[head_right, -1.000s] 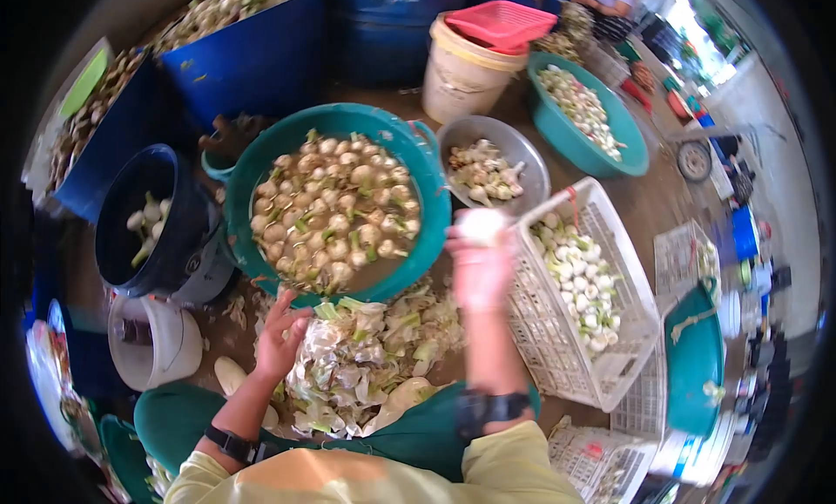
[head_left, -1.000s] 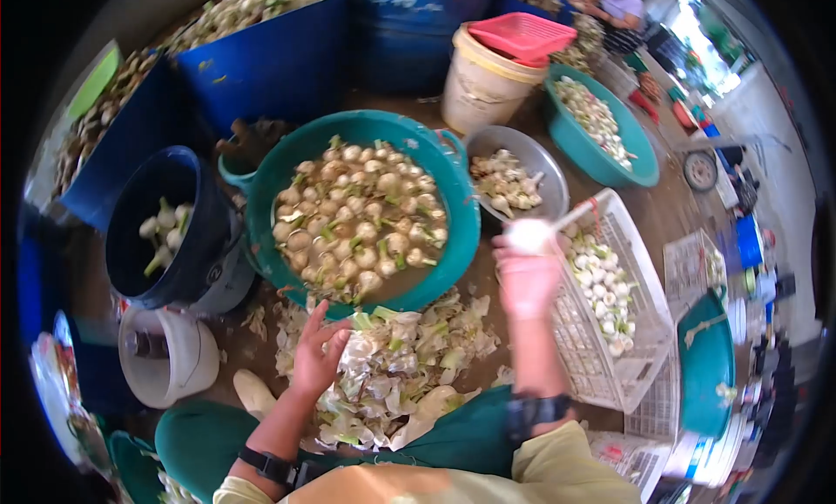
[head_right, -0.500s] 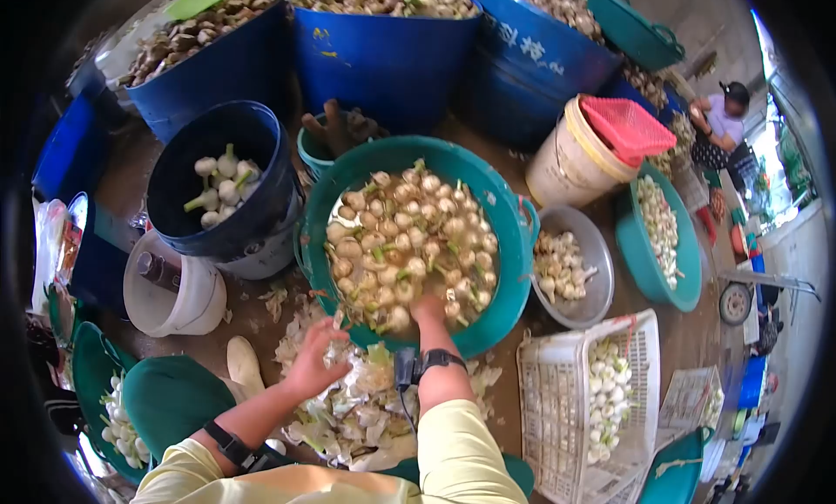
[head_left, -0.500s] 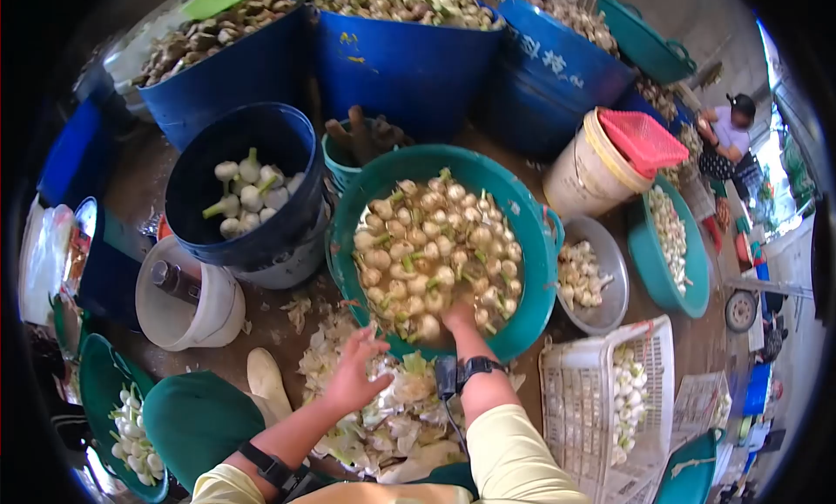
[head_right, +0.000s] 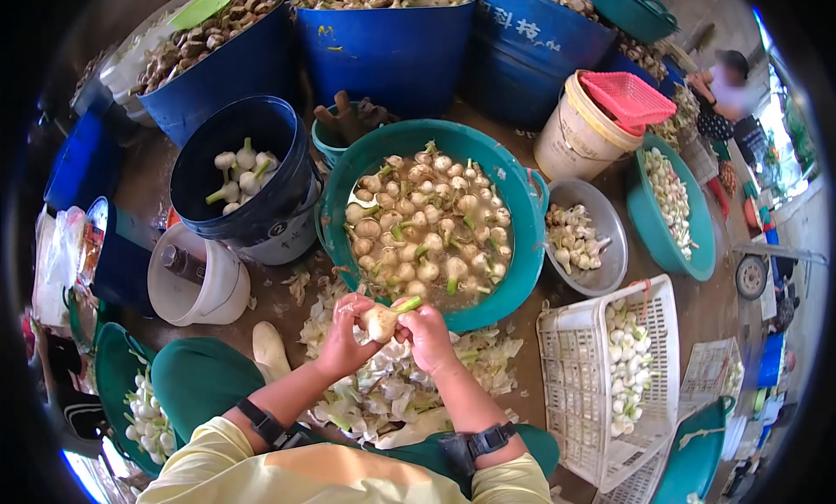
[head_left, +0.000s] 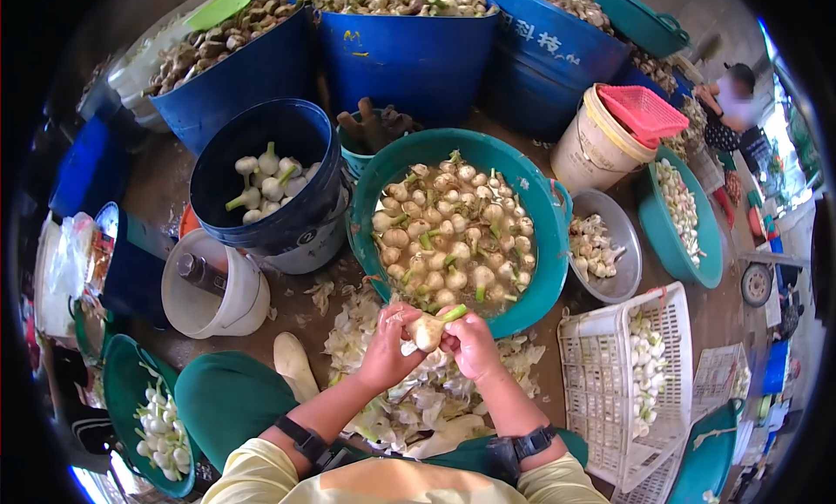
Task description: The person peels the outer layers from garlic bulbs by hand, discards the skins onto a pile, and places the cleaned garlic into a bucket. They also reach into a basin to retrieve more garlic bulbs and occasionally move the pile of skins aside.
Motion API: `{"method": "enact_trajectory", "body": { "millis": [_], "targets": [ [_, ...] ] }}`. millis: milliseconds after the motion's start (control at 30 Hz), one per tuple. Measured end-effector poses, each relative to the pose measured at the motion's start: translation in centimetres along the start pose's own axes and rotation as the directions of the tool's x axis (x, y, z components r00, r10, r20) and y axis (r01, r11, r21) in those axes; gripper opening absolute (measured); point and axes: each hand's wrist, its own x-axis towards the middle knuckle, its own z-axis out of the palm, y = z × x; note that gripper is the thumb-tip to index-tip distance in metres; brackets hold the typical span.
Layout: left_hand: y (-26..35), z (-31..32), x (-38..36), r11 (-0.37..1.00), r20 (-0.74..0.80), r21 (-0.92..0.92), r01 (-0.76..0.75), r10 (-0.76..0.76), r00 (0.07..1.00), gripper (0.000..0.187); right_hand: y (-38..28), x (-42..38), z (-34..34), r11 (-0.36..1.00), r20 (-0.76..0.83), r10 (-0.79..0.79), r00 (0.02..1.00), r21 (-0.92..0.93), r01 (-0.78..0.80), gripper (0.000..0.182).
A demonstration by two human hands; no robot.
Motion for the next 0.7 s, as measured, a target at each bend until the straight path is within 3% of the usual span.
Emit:
{"method": "enact_trajectory", "body": {
  "millis": [67,133,167,200,267,300,400,433,467,500,533,567,600,667,700],
  "targets": [
    [0.8,-0.2,-0.4,1.0,-0.012,0.0,-0.023,0.023,1.0,0.068,0.5,-1.1,0.2,0.996,-0.003,-0.071,0.997,0.06,0.071,0.016],
    [2.5,-0.9,-0.7,0.955,0.135,-0.164,0.246,-0.225,0.965,0.07,1.2,-1.6,0.0,0.993,-0.094,-0.044,0.995,0.105,0.054,0.018],
    [2.7,-0.5,-0.8,0.813,0.149,-0.464,0.352,-0.321,0.935,0.062,1.4,-1.9,-0.4,0.991,-0.046,-0.059,0.997,0.118,0.064,0.015],
    [3.0,-0.6,-1.0,0.821,0.154,-0.456,0.344,-0.308,0.939,0.062,1.4,-2.3,-0.8,0.989,-0.046,-0.072,0.996,0.129,0.078,0.015],
    [3.6,-0.9,-1.2,0.709,0.25,-0.534,0.462,-0.389,0.887,0.061,1.1,-3.1,-1.4,0.999,0.012,-0.042,0.999,-0.029,0.043,0.012],
    [3.2,-0.8,-1.5,0.818,0.198,-0.428,0.385,-0.331,0.923,0.056,0.8,-3.5,-1.3,1.0,0.062,-0.014,0.998,0.002,0.014,0.017],
    [3.2,-0.7,-2.0,0.744,0.25,-0.501,0.442,-0.365,0.897,0.049,1.7,-4.1,-1.1,0.989,0.08,-0.104,0.991,-0.097,0.112,0.018],
    [3.0,-1.3,-2.1,0.597,0.385,-0.574,0.56,-0.407,0.828,0.041,2.0,-4.3,-0.8,0.966,0.065,-0.185,0.981,-0.17,0.194,0.018],
    [2.6,-1.3,-2.1,0.604,0.389,-0.567,0.56,-0.403,0.829,0.041,1.4,-4.8,-0.6,0.966,0.064,-0.193,0.979,-0.161,0.201,0.018],
    [2.1,-1.2,-2.1,0.353,0.56,-0.596,0.721,-0.461,0.689,0.048,0.8,-5.2,-0.7,0.808,0.065,-0.28,0.958,-0.523,0.272,0.019],
    [1.8,-1.2,-2.2,0.075,0.719,-0.556,0.828,-0.456,0.524,0.057,0.6,-5.6,-0.7,0.522,0.097,-0.357,0.929,-0.805,0.284,0.02],
    [3.3,-0.6,-2.2,0.155,0.589,-0.63,0.761,-0.544,0.598,0.051,0.9,-5.6,-0.6,0.421,0.118,-0.497,0.86,-0.834,0.357,0.022],
    [3.6,-0.3,-2.4,0.161,0.588,-0.628,0.762,-0.543,0.6,0.051,1.1,-5.8,-0.6,0.423,0.117,-0.502,0.857,-0.831,0.361,0.022],
    [3.8,0.0,-2.9,0.669,0.355,-0.567,0.48,-0.328,0.876,0.051,1.1,-6.3,-0.5,0.776,0.158,-0.269,0.95,-0.549,0.311,0.022],
    [3.5,-0.6,-2.8,0.593,0.455,-0.585,0.553,-0.324,0.83,0.056,0.4,-7.1,-0.2,0.824,0.157,-0.206,0.966,-0.504,0.257,0.022]
  ]
}}
